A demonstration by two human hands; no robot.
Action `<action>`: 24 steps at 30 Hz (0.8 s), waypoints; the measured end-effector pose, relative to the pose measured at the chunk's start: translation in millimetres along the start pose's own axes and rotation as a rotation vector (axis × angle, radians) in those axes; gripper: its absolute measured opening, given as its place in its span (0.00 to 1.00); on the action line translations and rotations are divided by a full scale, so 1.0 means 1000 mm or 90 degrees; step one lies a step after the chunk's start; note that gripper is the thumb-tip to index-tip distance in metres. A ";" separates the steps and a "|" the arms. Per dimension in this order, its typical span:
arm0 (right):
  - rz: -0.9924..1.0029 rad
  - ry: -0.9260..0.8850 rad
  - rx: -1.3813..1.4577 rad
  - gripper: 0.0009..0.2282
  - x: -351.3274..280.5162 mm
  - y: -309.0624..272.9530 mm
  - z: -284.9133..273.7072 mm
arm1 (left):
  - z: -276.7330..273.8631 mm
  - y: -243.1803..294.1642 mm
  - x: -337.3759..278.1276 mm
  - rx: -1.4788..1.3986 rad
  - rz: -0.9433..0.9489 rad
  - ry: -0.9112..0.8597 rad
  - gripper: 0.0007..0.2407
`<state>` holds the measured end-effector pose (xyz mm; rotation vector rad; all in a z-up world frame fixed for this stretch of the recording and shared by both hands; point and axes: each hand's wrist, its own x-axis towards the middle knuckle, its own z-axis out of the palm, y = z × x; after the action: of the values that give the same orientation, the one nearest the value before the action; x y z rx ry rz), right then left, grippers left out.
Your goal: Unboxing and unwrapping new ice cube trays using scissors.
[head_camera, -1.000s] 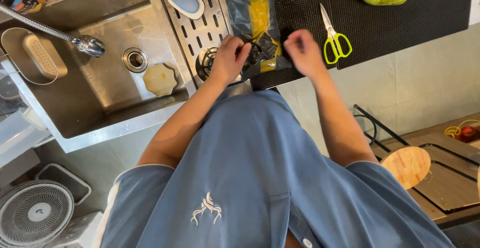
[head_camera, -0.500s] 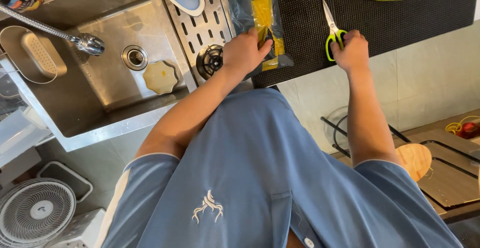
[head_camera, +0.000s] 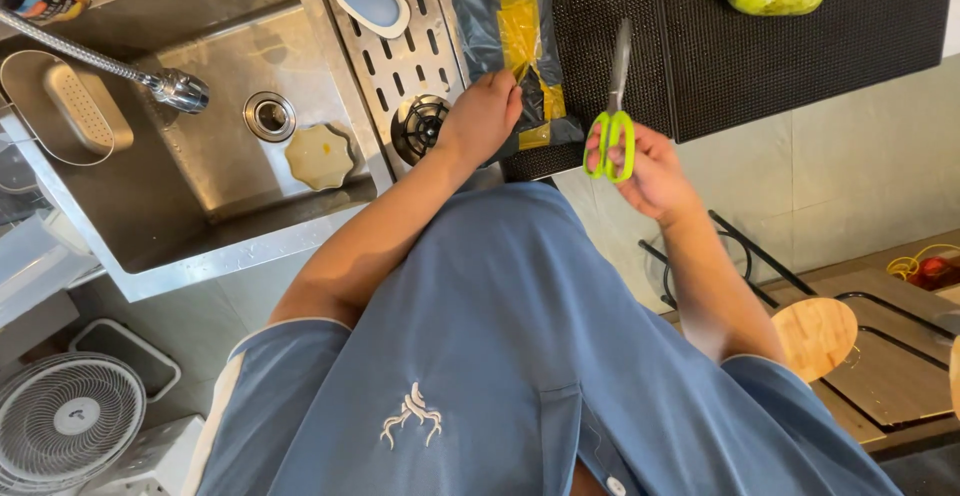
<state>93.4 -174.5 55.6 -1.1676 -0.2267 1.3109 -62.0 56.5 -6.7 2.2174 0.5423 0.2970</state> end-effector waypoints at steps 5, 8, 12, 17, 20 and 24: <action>0.078 -0.069 0.240 0.18 0.004 0.045 0.017 | 0.000 0.002 -0.001 -0.010 0.003 -0.004 0.06; 0.112 -0.087 0.229 0.17 0.007 0.056 0.019 | 0.000 0.002 -0.002 0.014 -0.004 -0.006 0.06; 0.113 -0.067 0.235 0.16 0.018 0.060 0.024 | 0.000 0.004 -0.004 0.040 0.046 -0.015 0.06; 0.062 -0.016 0.231 0.12 0.038 0.064 0.032 | -0.002 0.005 -0.004 0.046 0.091 -0.092 0.06; 0.041 -0.018 0.161 0.12 0.043 0.075 0.025 | -0.011 0.009 -0.005 0.000 0.129 -0.100 0.11; 0.035 -0.036 0.059 0.11 0.042 0.080 0.020 | -0.010 0.001 -0.008 -0.027 0.145 -0.131 0.11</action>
<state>43.1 -143.5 -15.2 -1.0654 -0.1743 1.3891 -72.3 58.5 0.4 2.2374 0.1707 0.1925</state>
